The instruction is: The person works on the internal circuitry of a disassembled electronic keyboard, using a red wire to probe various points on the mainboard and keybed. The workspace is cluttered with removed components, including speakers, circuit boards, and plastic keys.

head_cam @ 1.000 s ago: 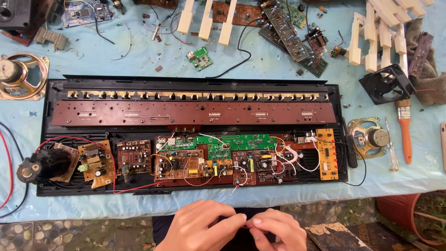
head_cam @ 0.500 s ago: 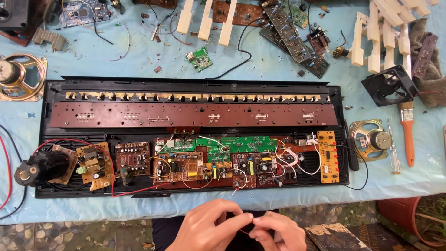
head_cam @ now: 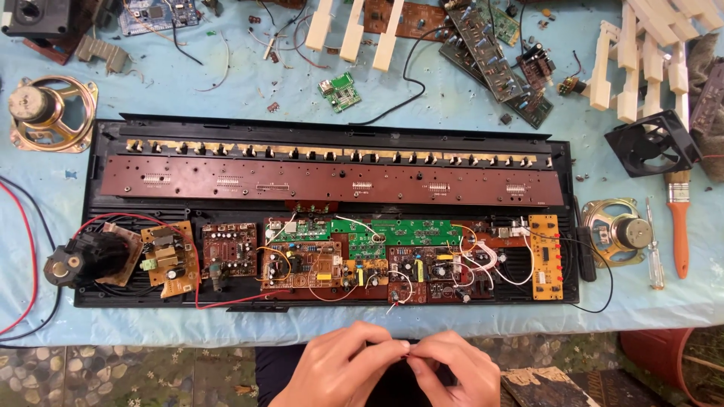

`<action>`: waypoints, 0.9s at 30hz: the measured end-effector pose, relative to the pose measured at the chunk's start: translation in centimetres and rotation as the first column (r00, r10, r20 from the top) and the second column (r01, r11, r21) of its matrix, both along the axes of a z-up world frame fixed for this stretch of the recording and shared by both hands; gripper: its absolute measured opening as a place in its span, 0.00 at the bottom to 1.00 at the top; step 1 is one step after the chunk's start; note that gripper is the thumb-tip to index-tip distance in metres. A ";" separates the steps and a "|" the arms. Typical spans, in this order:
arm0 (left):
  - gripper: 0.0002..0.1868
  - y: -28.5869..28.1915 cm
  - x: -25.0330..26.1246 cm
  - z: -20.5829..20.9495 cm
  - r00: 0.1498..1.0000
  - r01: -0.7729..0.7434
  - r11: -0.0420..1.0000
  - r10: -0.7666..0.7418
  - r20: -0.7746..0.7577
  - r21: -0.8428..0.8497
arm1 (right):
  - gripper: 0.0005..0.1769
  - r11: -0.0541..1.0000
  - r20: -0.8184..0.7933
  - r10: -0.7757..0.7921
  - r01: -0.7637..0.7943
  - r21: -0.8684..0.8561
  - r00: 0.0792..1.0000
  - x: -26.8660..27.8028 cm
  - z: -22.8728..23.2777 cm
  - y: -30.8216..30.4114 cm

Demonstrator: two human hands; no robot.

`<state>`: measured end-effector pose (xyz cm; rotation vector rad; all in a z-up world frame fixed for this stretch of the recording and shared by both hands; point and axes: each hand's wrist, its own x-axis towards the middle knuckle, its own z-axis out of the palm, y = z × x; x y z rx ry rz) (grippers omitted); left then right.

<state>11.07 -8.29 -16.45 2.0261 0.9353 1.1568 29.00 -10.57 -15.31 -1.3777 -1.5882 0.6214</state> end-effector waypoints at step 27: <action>0.12 -0.3 -0.5 -5.8 0.987 -0.067 0.988 0.045 0.156 0.137 | 0.03 0.982 0.496 0.058 -0.140 0.130 0.866 3.9 2.8 13.9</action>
